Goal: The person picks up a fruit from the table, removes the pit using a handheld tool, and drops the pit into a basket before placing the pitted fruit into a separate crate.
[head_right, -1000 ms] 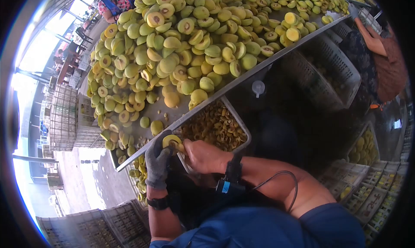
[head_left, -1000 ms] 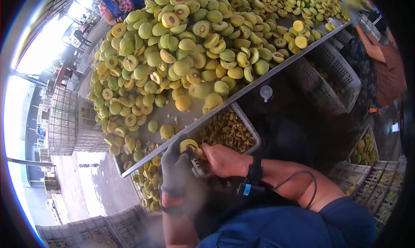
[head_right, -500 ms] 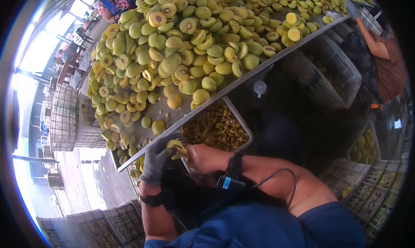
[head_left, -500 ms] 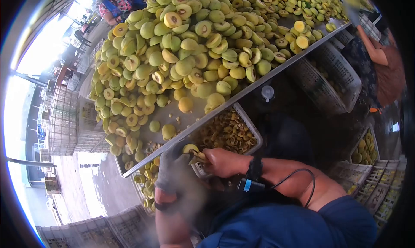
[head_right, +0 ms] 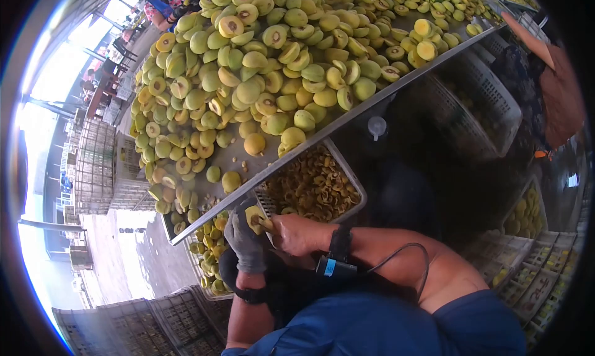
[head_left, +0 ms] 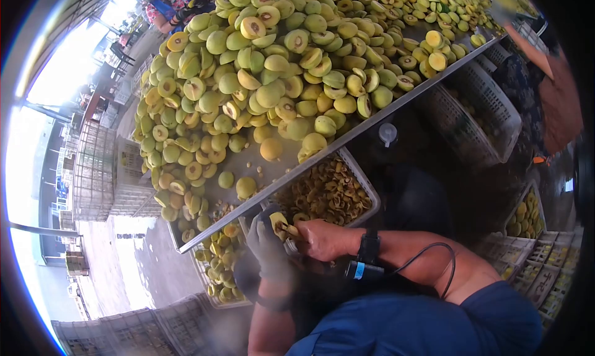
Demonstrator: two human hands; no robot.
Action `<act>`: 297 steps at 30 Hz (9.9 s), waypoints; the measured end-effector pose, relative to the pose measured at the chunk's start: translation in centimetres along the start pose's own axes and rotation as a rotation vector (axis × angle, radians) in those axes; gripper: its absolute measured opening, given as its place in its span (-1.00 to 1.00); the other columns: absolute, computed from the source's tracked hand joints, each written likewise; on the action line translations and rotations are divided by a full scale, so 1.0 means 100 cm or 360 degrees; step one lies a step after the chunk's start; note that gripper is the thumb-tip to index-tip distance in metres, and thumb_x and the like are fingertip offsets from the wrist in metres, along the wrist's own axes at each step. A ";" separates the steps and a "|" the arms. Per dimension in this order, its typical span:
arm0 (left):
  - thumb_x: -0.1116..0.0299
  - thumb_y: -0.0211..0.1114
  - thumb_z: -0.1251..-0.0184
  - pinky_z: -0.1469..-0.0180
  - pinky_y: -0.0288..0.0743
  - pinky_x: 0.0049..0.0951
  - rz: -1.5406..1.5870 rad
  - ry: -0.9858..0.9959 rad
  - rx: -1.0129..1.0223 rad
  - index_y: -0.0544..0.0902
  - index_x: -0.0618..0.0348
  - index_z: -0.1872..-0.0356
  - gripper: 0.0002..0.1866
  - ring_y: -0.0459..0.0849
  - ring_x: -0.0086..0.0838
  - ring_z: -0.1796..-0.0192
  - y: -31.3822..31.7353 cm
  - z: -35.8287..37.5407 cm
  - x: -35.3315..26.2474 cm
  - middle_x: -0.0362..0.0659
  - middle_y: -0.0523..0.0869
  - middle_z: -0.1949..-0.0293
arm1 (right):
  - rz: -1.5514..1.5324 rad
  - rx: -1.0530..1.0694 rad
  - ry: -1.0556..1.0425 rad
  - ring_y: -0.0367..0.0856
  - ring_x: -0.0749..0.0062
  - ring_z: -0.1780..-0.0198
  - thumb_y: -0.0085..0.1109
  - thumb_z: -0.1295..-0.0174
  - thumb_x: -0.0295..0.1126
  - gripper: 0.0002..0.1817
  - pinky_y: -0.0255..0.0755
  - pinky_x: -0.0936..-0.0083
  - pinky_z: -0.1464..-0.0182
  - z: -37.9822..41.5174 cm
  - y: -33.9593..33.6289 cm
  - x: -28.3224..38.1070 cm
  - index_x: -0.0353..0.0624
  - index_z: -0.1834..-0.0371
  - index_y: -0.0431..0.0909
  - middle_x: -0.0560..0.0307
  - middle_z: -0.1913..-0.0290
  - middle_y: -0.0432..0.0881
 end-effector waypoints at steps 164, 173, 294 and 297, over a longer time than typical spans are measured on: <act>0.52 0.18 -0.42 0.05 0.67 -0.45 0.0037 -0.0128 0.0582 0.70 0.37 -0.15 -0.66 0.78 -0.45 0.08 -0.038 -0.101 -0.029 -0.09 0.83 0.07 | -0.0493 -0.0175 0.0167 0.70 0.09 0.19 0.25 -0.31 -0.39 -0.75 0.53 0.19 0.07 -0.017 -0.013 0.004 -0.34 0.06 0.55 -0.13 0.26 0.71; 0.28 0.08 -0.57 -0.11 0.60 -0.36 0.0470 -0.0548 0.0457 0.73 0.39 -0.10 -0.60 0.73 -0.42 0.02 -0.008 -0.039 -0.033 -0.07 0.80 -0.02 | -0.0195 -0.0272 0.0058 0.69 0.17 0.14 0.23 -0.34 -0.43 -0.75 0.54 0.27 -0.02 -0.011 -0.005 -0.001 -0.35 0.01 0.54 -0.14 0.18 0.73; 0.31 0.23 -0.35 -0.32 0.53 -0.36 0.0500 -0.0417 0.0501 0.44 0.33 -0.48 -0.33 0.64 -0.32 -0.27 0.020 -0.005 -0.024 -0.05 0.64 -0.27 | -0.0200 -0.0770 -0.0184 0.69 0.19 0.28 0.32 -0.42 -0.38 -0.80 0.55 0.31 0.15 -0.004 -0.039 0.004 -0.24 0.07 0.55 0.01 0.29 0.68; 0.37 0.20 -0.32 -0.31 0.53 -0.39 0.0476 -0.0378 0.0632 0.45 0.32 -0.48 -0.34 0.66 -0.34 -0.24 0.014 -0.005 -0.010 -0.07 0.66 -0.25 | -0.0066 -0.0743 -0.0270 0.67 -0.04 0.29 0.35 -0.38 -0.38 -0.79 0.54 0.25 0.17 -0.004 -0.042 0.004 -0.23 0.09 0.54 -0.14 0.30 0.68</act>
Point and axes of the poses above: each hand's wrist, its own z-axis away from the middle knuckle, its own y-axis out of the palm, x = y × z, the point moved 2 cm from there along -z, towards the middle knuckle
